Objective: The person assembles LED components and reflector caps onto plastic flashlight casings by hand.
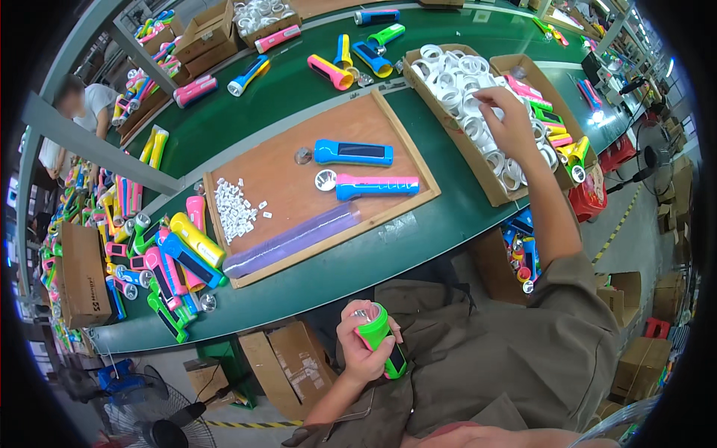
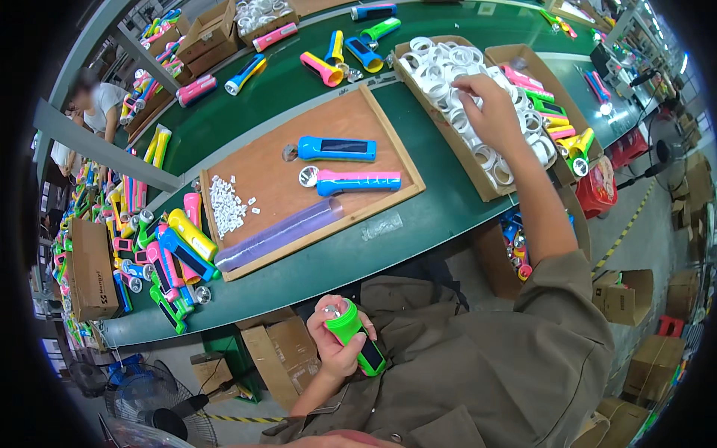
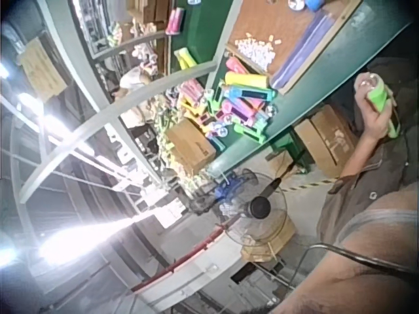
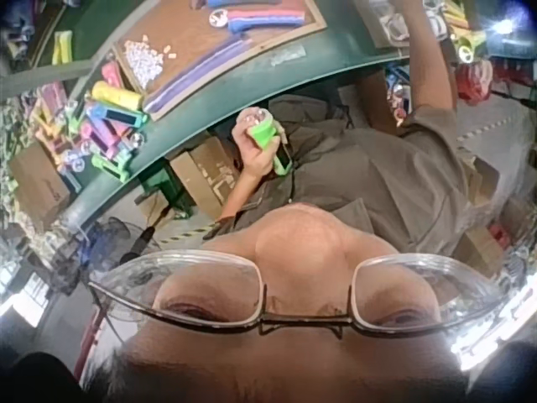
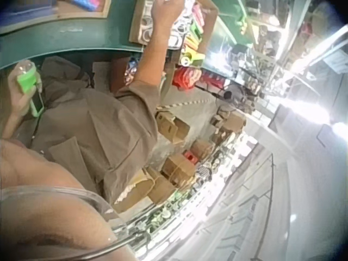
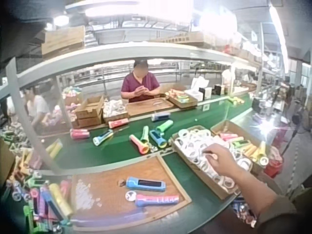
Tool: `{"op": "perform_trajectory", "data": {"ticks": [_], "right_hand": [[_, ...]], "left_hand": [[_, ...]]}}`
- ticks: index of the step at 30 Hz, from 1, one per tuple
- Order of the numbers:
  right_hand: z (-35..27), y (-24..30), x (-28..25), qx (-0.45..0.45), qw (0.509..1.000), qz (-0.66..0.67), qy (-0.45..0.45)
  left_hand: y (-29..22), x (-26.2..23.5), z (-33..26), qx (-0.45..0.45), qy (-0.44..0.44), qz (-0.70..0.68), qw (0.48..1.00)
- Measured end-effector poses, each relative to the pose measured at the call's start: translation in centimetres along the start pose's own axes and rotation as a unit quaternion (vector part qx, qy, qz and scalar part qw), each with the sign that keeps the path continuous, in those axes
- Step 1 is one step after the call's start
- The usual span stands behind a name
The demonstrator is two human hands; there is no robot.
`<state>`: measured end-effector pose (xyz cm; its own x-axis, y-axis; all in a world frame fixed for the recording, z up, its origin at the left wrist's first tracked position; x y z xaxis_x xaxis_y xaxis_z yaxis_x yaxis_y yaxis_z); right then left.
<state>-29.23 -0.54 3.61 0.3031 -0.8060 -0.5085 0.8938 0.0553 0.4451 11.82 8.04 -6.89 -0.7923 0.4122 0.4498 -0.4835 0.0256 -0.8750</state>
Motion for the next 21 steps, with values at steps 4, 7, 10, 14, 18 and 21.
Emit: {"op": "perform_trajectory", "data": {"ticks": [4, 7, 10, 14, 18, 21], "right_hand": [[0.4, -0.7, 2.7, 0.027, 0.99, -0.033, 0.138], [-1.7, 4.1, 6.0, -0.059, 0.981, 0.033, 0.18], [-4.0, 8.4, 11.3, -0.085, 0.951, 0.104, 0.278], [-5.6, 14.2, 16.8, -0.124, 0.938, 0.19, 0.263], [-6.4, 19.5, 16.7, -0.132, 0.911, 0.102, 0.377], [-8.4, 17.8, 14.8, -0.083, 0.916, -0.017, 0.391]], "left_hand": [[0.3, -0.3, 0.2, -0.022, -0.045, -0.006, 0.999], [0.5, -0.5, 0.2, -0.021, -0.053, -0.017, 0.998], [0.5, -0.3, -0.3, -0.02, -0.011, -0.013, 1.0], [-0.1, 0.1, -0.6, 0.001, 0.035, -0.017, 0.999], [-0.8, -1.2, -1.2, 0.022, 0.012, 0.033, 0.999], [-1.6, -1.9, -1.9, 0.052, -0.058, 0.015, 0.997]]}}
Point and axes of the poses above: each hand's wrist, its own z-axis towards the middle knuckle, its own x-axis out of the palm, y = z × x, the point moved 3 cm from there along z, towards the middle knuckle, and after that the axes turned 12 degrees about -y, right-handed, at the moved point
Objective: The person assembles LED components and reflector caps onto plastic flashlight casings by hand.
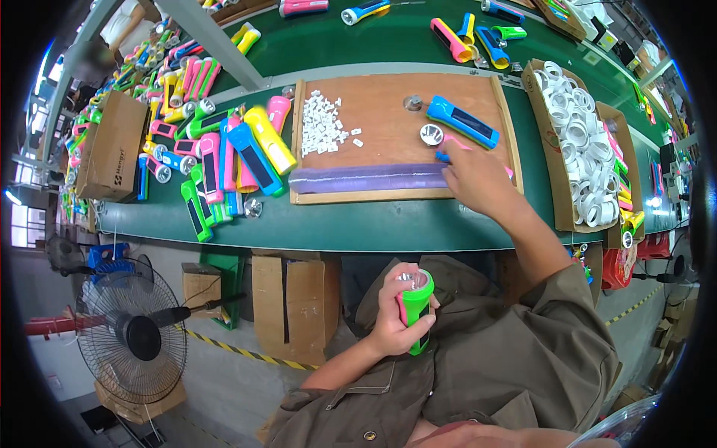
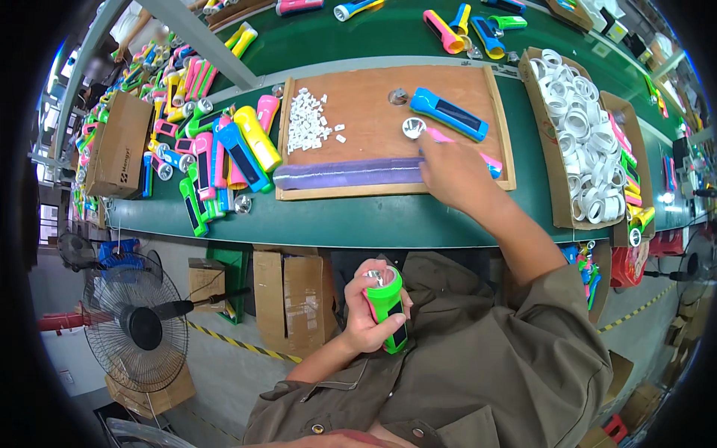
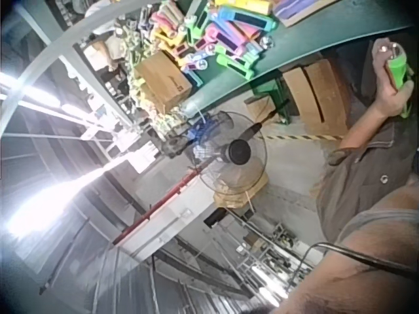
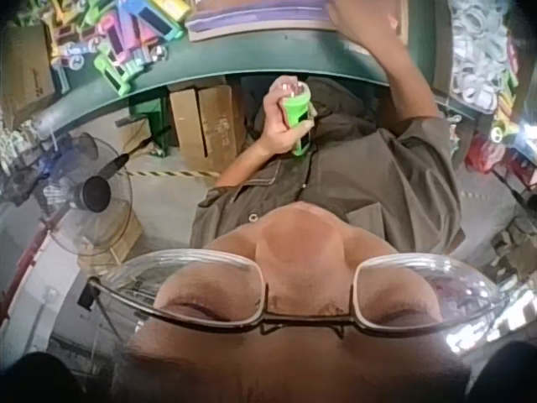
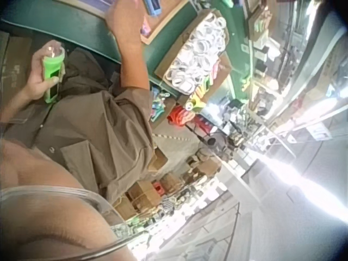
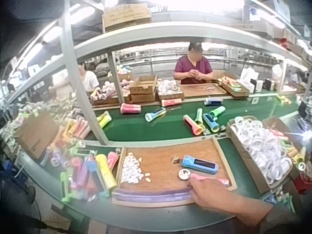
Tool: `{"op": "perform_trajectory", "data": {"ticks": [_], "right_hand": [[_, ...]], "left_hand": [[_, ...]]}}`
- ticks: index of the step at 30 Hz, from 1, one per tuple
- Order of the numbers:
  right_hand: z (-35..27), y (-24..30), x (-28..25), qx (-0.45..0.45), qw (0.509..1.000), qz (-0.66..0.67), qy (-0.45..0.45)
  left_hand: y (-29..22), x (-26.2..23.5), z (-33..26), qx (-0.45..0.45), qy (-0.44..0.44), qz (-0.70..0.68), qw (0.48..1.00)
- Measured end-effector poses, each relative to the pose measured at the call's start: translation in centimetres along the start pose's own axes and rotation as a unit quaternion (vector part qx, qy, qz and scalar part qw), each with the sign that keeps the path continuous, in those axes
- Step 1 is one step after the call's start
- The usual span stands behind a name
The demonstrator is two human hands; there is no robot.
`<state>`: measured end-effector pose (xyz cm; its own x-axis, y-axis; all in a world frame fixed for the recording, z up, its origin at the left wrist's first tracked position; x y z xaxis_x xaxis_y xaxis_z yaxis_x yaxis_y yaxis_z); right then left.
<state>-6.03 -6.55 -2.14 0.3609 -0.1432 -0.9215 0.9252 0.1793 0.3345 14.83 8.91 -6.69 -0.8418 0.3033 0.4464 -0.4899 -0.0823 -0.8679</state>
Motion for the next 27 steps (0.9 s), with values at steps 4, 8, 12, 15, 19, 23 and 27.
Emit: {"op": "perform_trajectory", "data": {"ticks": [4, 8, 12, 15, 19, 23, 27], "right_hand": [[-3.2, -0.5, 2.3, 0.053, 0.986, 0.063, -0.142], [-4.0, -0.7, 4.6, 0.085, 0.962, 0.141, -0.216], [-4.7, -1.6, 4.2, 0.111, 0.948, 0.19, -0.23], [-4.8, -2.2, 4.0, 0.139, 0.933, 0.262, -0.205], [-5.1, -2.9, 2.3, 0.047, 0.957, 0.108, -0.264], [-6.2, -4.0, 0.8, 0.241, 0.848, 0.433, -0.189], [-7.0, -2.6, -0.5, 0.169, 0.806, 0.533, -0.195]], "left_hand": [[1.2, -0.3, 0.5, -0.027, -0.014, -0.006, 1.0], [1.2, 0.2, 1.0, -0.046, 0.048, 0.005, 0.998], [1.3, -0.2, 1.1, -0.053, 0.054, 0.0, 0.997], [1.7, 0.1, 1.3, -0.07, 0.042, -0.014, 0.997], [1.9, 0.6, 1.3, -0.062, 0.065, -0.006, 0.996], [2.0, 0.1, 1.2, -0.078, 0.05, 0.027, 0.995], [1.7, 0.8, 1.6, -0.135, 0.056, 0.081, 0.986]]}}
Point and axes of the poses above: each hand's wrist, its own z-axis towards the middle knuckle, its own x-axis out of the palm, y = z × x, the point moved 3 cm from there along z, towards the middle knuckle, and after that the axes turned 12 degrees about -y, right-handed, at the moved point
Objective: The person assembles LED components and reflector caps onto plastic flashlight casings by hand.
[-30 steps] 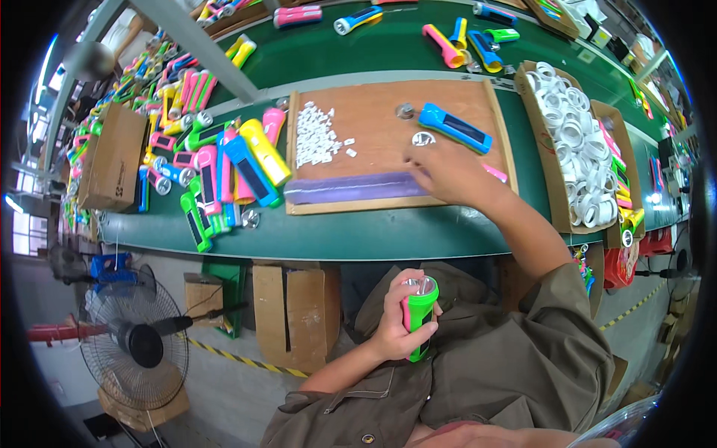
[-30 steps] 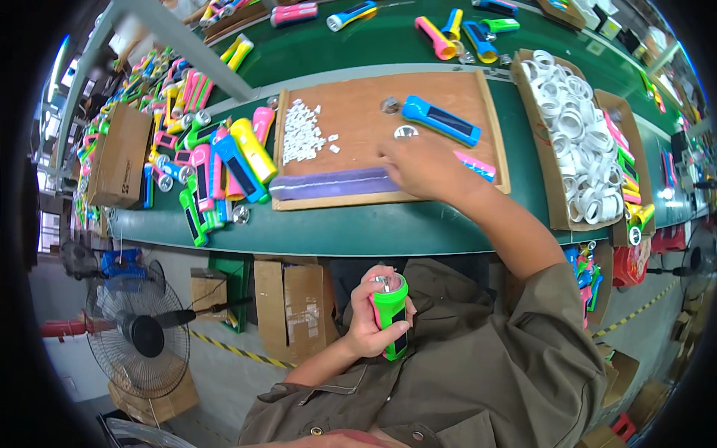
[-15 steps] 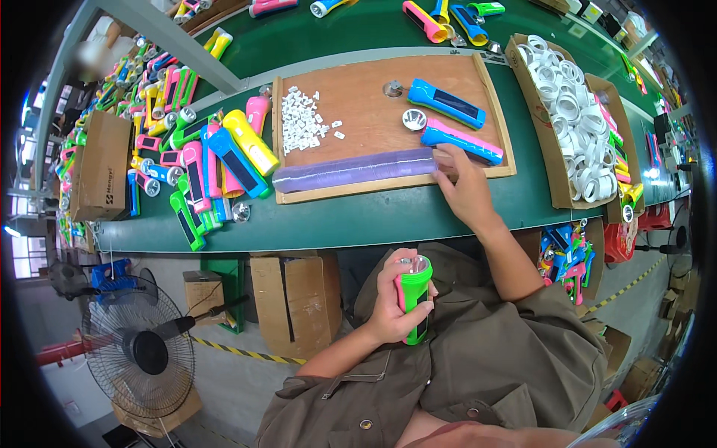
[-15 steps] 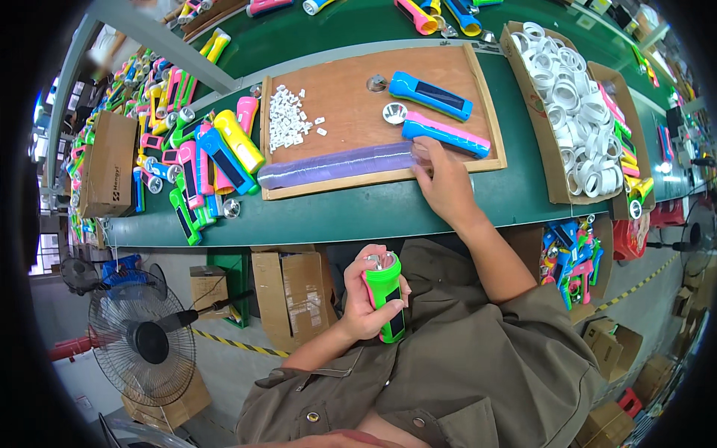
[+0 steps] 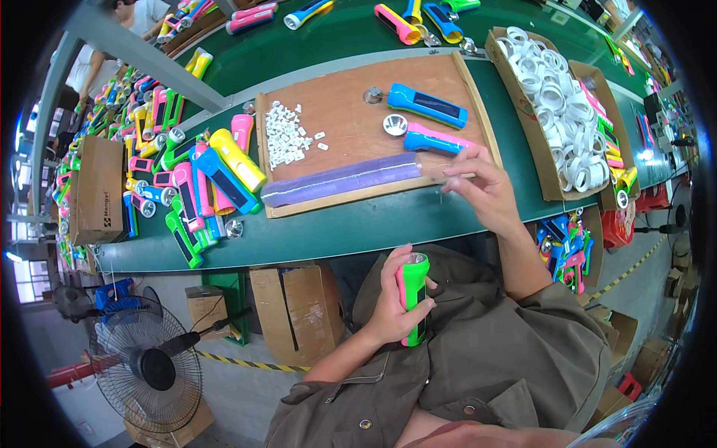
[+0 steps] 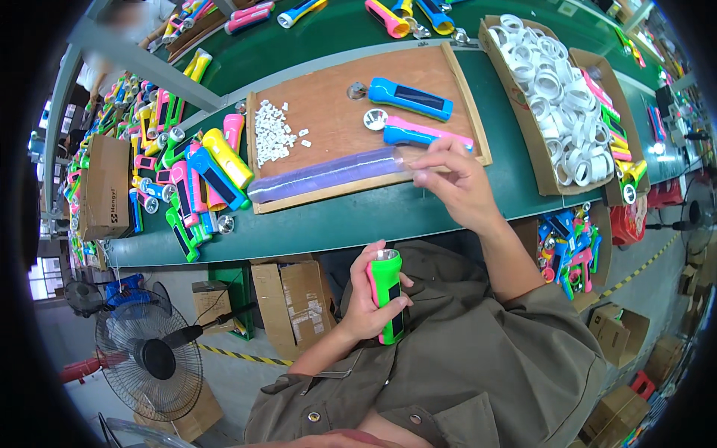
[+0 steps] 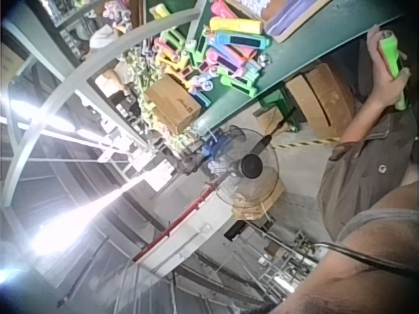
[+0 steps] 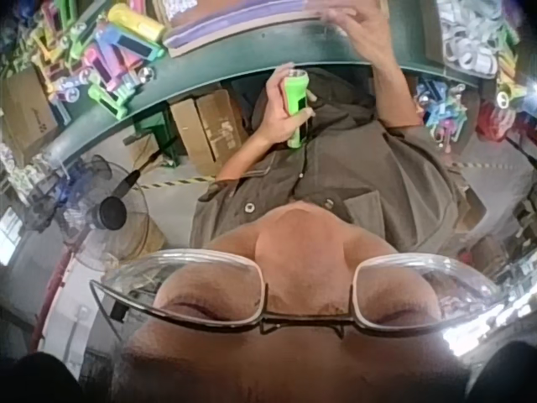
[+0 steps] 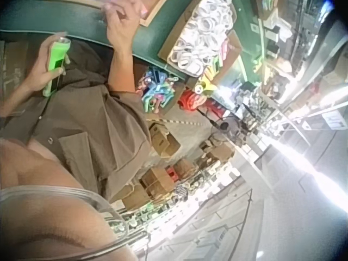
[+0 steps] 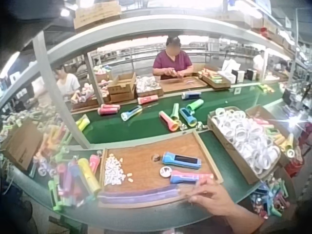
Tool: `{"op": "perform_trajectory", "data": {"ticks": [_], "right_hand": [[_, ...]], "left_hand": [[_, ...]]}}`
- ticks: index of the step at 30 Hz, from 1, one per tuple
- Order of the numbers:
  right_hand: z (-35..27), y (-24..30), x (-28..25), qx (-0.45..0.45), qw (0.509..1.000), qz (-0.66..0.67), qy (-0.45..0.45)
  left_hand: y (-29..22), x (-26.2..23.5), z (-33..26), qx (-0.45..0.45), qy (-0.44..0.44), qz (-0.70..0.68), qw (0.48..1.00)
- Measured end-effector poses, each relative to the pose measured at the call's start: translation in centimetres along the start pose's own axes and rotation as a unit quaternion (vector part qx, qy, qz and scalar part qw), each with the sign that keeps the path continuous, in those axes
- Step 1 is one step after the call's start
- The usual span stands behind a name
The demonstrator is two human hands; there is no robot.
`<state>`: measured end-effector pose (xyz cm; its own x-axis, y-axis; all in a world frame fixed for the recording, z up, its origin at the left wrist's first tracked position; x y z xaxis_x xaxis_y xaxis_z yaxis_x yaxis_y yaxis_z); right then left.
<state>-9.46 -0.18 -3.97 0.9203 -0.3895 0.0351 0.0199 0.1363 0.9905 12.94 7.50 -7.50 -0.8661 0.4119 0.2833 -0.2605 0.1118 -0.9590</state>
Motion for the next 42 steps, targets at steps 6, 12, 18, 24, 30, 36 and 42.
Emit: {"op": "perform_trajectory", "data": {"ticks": [6, 12, 18, 24, 30, 36, 42], "right_hand": [[-0.7, 0.8, 0.1, 0.092, 0.976, 0.196, 0.001], [-0.9, 1.6, 0.1, 0.05, 0.974, 0.222, -0.017], [-0.8, 1.1, 0.0, 0.054, 0.971, 0.232, -0.011], [-1.6, -0.3, -0.3, 0.075, 0.96, 0.268, 0.021], [-3.8, 0.5, 1.4, 0.109, 0.944, 0.304, 0.065], [-6.1, 4.3, 2.9, -0.203, 0.974, -0.051, 0.085], [-6.2, 6.1, 3.4, -0.246, 0.937, -0.191, 0.158]], "left_hand": [[-0.3, 0.6, 1.7, 0.026, 0.023, 0.012, 0.999], [-1.2, 0.0, 3.2, 0.051, -0.012, 0.013, 0.999], [-0.7, -0.1, 2.1, 0.026, 0.003, 0.029, 0.999], [0.2, 0.3, 1.9, 0.043, 0.008, 0.043, 0.998], [-1.6, 0.9, 2.9, 0.11, 0.0, 0.108, 0.988], [-2.5, 1.5, 3.6, 0.192, -0.037, 0.152, 0.969], [-1.2, 1.3, 3.1, 0.221, -0.059, 0.142, 0.963]]}}
Point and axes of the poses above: each hand's wrist, its own z-axis towards the middle knuckle, its own x-axis out of the palm, y = z × x, the point moved 3 cm from there along z, towards the middle knuckle, and after that the axes turned 12 degrees about -y, right-handed, at the moved point
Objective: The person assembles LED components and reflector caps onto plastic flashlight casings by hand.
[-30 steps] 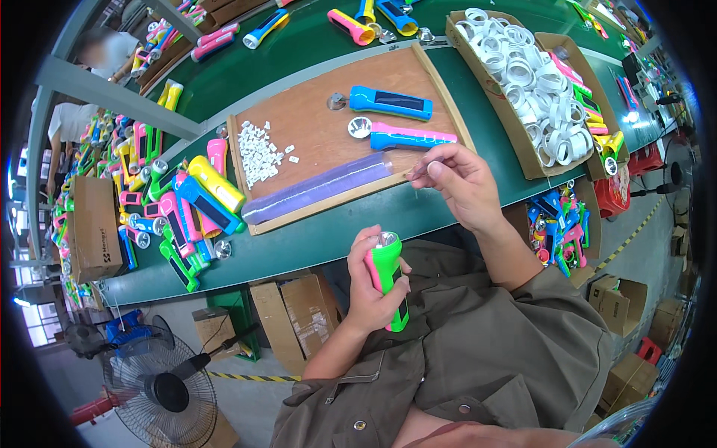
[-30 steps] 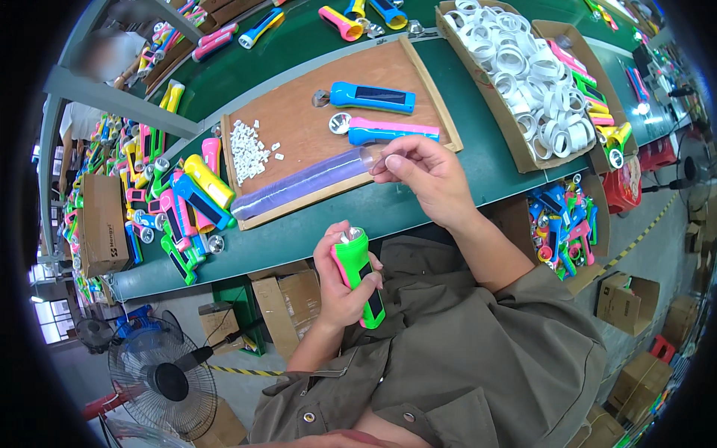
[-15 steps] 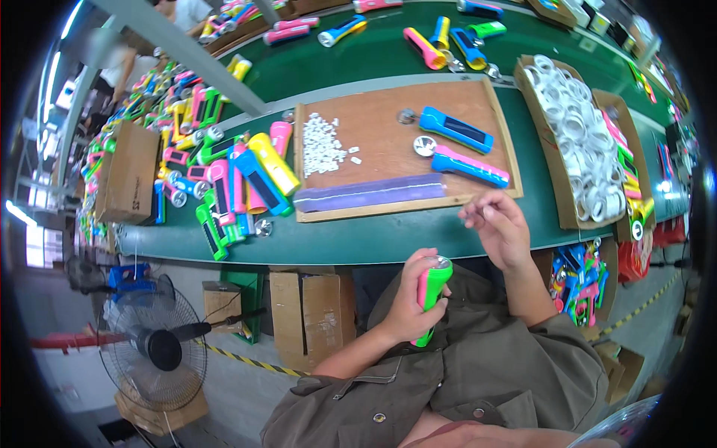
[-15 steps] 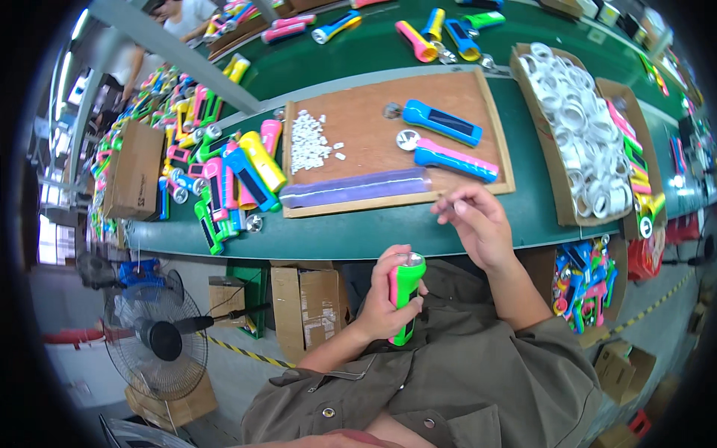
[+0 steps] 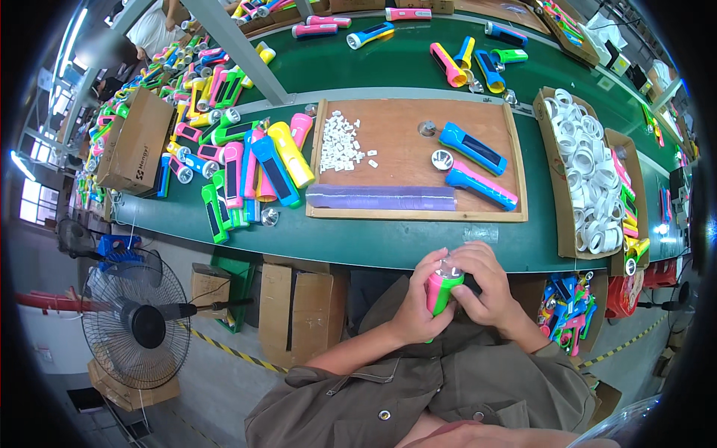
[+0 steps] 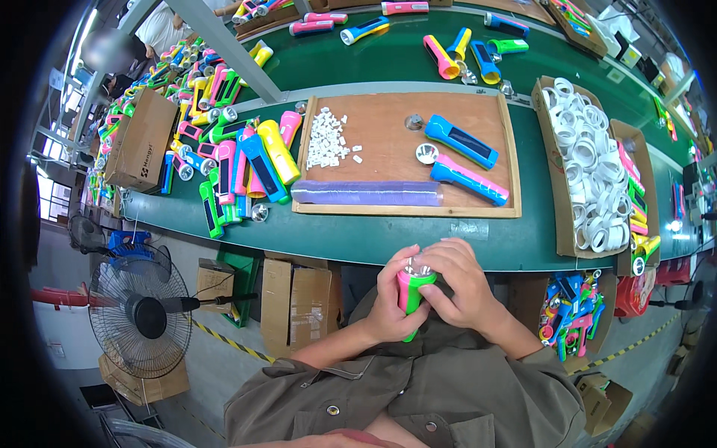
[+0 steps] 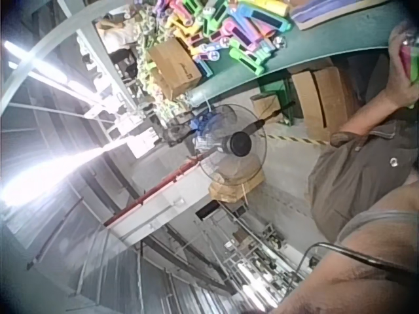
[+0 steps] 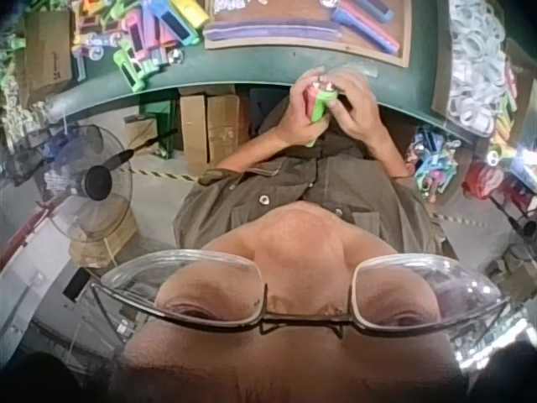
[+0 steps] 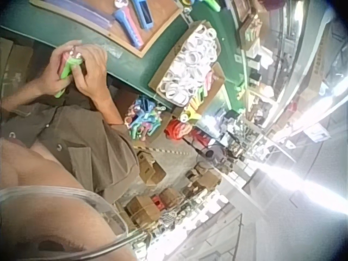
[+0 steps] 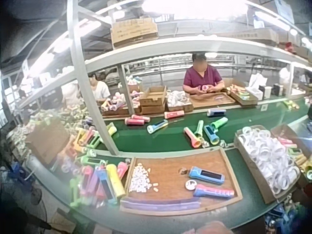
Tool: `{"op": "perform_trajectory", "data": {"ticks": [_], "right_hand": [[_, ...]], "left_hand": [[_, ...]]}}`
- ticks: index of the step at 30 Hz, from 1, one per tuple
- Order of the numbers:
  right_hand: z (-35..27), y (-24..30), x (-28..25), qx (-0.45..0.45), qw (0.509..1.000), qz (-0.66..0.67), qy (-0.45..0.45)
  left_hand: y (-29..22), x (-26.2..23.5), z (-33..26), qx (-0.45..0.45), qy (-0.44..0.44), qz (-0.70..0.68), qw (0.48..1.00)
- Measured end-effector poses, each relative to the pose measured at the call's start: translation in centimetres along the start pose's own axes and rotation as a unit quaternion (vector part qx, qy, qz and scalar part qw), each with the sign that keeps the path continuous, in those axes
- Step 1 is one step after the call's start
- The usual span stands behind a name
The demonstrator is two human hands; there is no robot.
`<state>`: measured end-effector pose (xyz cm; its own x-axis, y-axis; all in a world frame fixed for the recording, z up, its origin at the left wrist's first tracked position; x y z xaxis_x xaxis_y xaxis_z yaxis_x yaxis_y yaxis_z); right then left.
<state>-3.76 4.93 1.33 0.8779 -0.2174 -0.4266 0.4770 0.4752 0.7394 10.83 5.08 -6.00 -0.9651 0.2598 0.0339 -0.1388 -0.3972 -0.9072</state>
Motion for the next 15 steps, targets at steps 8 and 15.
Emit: {"op": "perform_trajectory", "data": {"ticks": [8, 15], "right_hand": [[-3.3, -0.9, 1.2, 0.029, 0.994, 0.061, -0.081], [-4.2, -0.9, 0.9, 0.071, 0.988, 0.077, -0.117]], "left_hand": [[-0.2, 0.3, -0.9, -0.01, -0.012, 0.045, 0.999], [1.3, 0.7, -2.0, -0.024, 0.015, -0.005, 1.0]]}}
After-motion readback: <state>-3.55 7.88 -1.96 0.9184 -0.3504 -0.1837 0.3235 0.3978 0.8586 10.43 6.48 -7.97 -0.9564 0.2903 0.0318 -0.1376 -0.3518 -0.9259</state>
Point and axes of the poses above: each hand's wrist, its own z-axis towards the middle knuckle, its own x-axis out of the palm, y = z × x, the point moved 3 cm from there along z, towards the middle knuckle, and after that the axes turned 12 degrees about -y, right-handed, at the moved point
